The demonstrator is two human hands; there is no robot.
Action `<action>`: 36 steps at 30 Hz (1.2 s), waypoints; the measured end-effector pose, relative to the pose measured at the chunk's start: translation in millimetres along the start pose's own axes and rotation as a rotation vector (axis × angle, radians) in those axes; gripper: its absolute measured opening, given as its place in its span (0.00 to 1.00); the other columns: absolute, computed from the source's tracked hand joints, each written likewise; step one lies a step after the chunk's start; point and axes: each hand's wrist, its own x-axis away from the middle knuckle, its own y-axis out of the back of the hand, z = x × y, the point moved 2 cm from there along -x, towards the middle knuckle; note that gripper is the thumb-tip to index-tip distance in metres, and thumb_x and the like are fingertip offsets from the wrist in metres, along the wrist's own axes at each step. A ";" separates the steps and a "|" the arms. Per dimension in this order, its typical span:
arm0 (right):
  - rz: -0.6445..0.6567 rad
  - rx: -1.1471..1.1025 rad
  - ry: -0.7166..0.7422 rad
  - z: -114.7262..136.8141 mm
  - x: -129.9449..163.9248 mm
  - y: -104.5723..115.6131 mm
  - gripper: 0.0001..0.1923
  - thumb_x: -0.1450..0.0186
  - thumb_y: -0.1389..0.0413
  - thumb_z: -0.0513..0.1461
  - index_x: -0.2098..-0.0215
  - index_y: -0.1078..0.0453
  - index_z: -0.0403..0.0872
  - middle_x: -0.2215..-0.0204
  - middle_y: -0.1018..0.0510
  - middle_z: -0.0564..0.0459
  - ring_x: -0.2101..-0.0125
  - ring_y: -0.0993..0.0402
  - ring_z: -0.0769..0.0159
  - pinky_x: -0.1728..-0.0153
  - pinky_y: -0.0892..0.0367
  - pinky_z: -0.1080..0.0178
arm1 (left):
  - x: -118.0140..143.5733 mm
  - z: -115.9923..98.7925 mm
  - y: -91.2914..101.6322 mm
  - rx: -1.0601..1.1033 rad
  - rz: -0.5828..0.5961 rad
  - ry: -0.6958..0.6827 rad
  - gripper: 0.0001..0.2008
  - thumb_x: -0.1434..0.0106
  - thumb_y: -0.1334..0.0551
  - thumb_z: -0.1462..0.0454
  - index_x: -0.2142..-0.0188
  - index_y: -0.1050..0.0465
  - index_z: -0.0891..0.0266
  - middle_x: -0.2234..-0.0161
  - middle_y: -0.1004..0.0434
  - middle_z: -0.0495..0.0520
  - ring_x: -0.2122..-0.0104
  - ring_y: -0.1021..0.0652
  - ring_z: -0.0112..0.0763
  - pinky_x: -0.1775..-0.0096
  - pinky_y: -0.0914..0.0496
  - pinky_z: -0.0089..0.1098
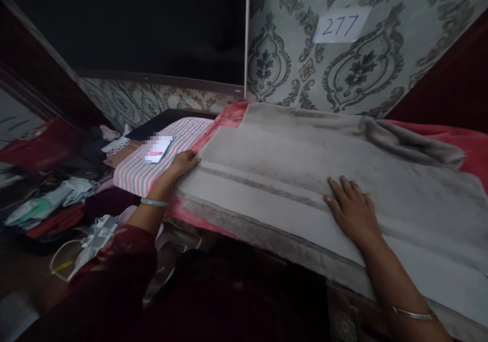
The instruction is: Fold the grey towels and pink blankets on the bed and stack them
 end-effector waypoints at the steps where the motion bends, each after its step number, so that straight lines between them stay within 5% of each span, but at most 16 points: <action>1: -0.004 -0.008 0.000 0.5 0.1 0.7 0.32 0.27 0.63 0.52 0.29 0.42 0.51 0.32 0.40 0.42 0.33 0.44 0.43 0.40 0.39 0.37 | -1.2 2.2 1.0 0.010 0.006 0.000 0.17 0.39 0.39 0.60 0.53 0.24 0.65 0.54 0.19 0.60 0.58 0.21 0.40 0.57 0.30 0.32; 7: 0.010 -0.129 0.145 35.7 4.0 18.4 0.29 0.28 0.58 0.51 0.37 0.31 0.49 0.33 0.37 0.42 0.33 0.45 0.45 0.38 0.40 0.41 | 7.5 11.6 7.9 0.240 -0.014 -0.018 0.19 0.44 0.36 0.57 0.56 0.26 0.64 0.62 0.21 0.55 0.65 0.23 0.36 0.64 0.32 0.32; 14: 0.078 -0.496 0.548 175.3 7.5 52.5 0.19 0.29 0.50 0.44 0.44 0.26 0.50 0.44 0.26 0.42 0.46 0.29 0.52 0.48 0.30 0.48 | 25.6 19.5 15.4 0.139 0.046 -0.018 0.09 0.45 0.38 0.57 0.73 0.31 0.60 0.74 0.28 0.49 0.71 0.28 0.33 0.68 0.38 0.31; 17: 0.089 -0.493 0.615 210.6 4.9 55.1 0.14 0.31 0.46 0.40 0.49 0.26 0.48 0.53 0.23 0.43 0.54 0.27 0.54 0.54 0.29 0.51 | 32.1 20.5 14.4 0.094 0.070 -0.031 0.11 0.44 0.38 0.55 0.74 0.31 0.60 0.75 0.28 0.49 0.70 0.28 0.34 0.68 0.38 0.32; 36: 0.014 -0.205 0.659 227.1 12.1 50.8 0.08 0.29 0.48 0.33 0.61 0.26 0.45 0.62 0.24 0.46 0.61 0.32 0.59 0.61 0.36 0.59 | 33.5 30.8 2.4 0.352 0.059 0.008 0.16 0.48 0.37 0.51 0.81 0.36 0.59 0.83 0.41 0.45 0.80 0.38 0.27 0.75 0.46 0.31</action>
